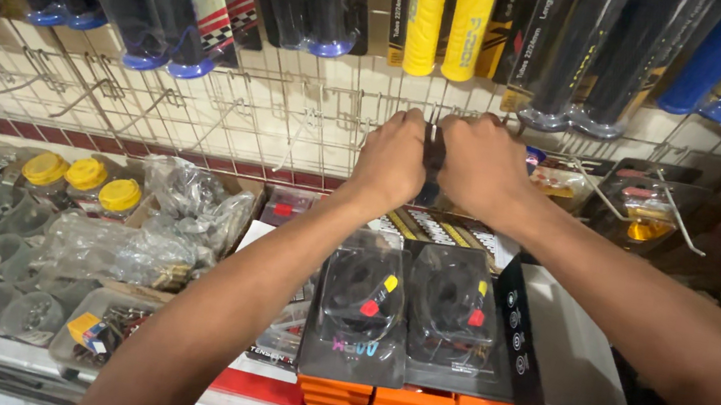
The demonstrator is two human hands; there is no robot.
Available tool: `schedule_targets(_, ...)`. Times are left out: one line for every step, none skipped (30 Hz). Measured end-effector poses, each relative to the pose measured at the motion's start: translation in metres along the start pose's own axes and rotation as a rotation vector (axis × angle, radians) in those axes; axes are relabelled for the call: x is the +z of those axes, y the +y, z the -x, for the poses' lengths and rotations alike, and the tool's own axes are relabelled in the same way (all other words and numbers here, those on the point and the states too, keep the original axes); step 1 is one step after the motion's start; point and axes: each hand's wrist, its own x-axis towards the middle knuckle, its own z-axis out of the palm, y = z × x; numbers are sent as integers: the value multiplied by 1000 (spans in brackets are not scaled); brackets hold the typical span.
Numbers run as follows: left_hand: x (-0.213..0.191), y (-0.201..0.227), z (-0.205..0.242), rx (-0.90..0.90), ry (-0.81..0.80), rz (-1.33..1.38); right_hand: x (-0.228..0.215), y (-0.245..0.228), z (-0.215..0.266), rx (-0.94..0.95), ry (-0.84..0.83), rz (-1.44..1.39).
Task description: The person organizes motorcycle parts and accessories on a glass display counter and a wall rack, handling various packaged items one at a time and placing some into a cardboard box.
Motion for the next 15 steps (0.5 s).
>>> schedule_targets(-1, 0, 1, -3, -3, -5, 1, -1, -1, -27, 30, 9)
schedule_targets(-1, 1, 2, -5, -13, -5, 2, -1, -1, -53, 60, 19)
schedule_targets(-2, 1, 2, -9, -23, -7, 4, 0, -2, -81, 89, 27)
schedule_targets(-3, 2, 2, -13, -33, -9, 5, 1, -4, -84, 79, 45)
schedule_targets(-4, 3, 2, -2, -26, -21, 6, 3, -5, -86, 69, 63)
schedule_targets(-5, 5, 3, 9, -18, -33, 7, 5, -5, -88, 59, 81)
schedule_targets(-6, 6, 3, 25, -10, -46, 8, 6, -6, -95, 58, 110)
schedule_targets(-7, 7, 3, 20, -22, -59, 9, 6, -6, -101, 57, 139)
schedule_targets(-8, 8, 2, 17, -34, -73, 10, 7, -6, -106, 57, 168)
schedule_targets(-9, 9, 2, 15, -46, -86, 11, 7, -5, -114, 58, 158)
schedule_targets(-10, 9, 1, 28, -47, -105, 11, 6, -5, -121, 62, 148)
schedule_targets(-10, 9, 1, 41, -48, -123, 11, 6, -5, -129, 66, 139)
schedule_targets(-9, 9, 2, 49, -51, -140, 11, 6, -3, -133, 81, 129)
schedule_targets(-8, 9, 2, 62, -38, -145, 12, 6, -2, -137, 96, 120)
schedule_targets(-7, 8, 2, 73, -22, -152, 12, 6, -2, -144, 113, 111)
